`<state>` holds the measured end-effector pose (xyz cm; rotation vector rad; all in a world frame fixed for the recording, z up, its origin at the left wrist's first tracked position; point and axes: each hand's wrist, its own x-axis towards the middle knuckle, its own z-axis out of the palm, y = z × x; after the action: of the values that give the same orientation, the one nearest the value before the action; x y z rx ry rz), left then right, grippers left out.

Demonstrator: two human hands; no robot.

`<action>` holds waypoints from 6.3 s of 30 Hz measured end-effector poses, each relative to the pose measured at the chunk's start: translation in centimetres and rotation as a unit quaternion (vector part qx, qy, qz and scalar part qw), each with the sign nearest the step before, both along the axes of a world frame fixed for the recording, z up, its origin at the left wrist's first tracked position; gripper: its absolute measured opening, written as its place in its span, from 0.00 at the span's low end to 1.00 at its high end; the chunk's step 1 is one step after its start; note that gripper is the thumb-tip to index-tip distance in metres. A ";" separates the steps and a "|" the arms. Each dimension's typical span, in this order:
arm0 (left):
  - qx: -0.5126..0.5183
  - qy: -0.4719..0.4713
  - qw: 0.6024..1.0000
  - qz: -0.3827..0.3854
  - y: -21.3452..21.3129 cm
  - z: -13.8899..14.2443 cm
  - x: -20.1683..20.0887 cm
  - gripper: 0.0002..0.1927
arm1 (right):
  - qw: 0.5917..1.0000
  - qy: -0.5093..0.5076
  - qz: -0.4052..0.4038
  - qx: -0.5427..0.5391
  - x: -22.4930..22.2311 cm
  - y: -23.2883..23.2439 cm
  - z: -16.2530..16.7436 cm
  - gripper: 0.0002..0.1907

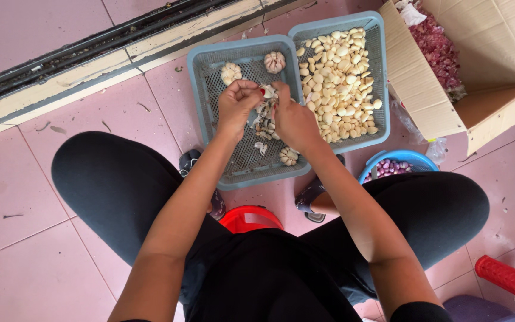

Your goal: The person sits on the floor and peels garlic bulbs, using a small knife to trim and loosen the papery skins and separating the cloves by hand. Peeled cloves are placed into a large tray of peeled garlic while skins and trimmings collect in a perforated tray beside them.

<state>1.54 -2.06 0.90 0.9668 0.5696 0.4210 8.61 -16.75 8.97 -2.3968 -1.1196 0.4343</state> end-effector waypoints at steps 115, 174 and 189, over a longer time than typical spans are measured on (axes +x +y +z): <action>-0.159 -0.095 0.981 -0.063 0.5 -1.1 -0.2 0.15 | 0.995 0.062 -0.038 0.063 1.0 -0.1 0.1 0.21; -0.052 -0.061 0.987 -0.142 -0.1 1.1 -0.3 0.14 | 0.986 -0.005 -0.093 0.139 3.1 -0.6 -2.1 0.09; 0.040 -0.021 0.997 -0.062 -0.1 -0.1 -0.4 0.16 | 0.999 -0.010 -0.016 0.036 -0.3 0.3 0.4 0.25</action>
<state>1.15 -2.19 0.82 1.0617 0.4542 0.3547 8.27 -16.45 9.42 -2.3578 -1.0854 0.3536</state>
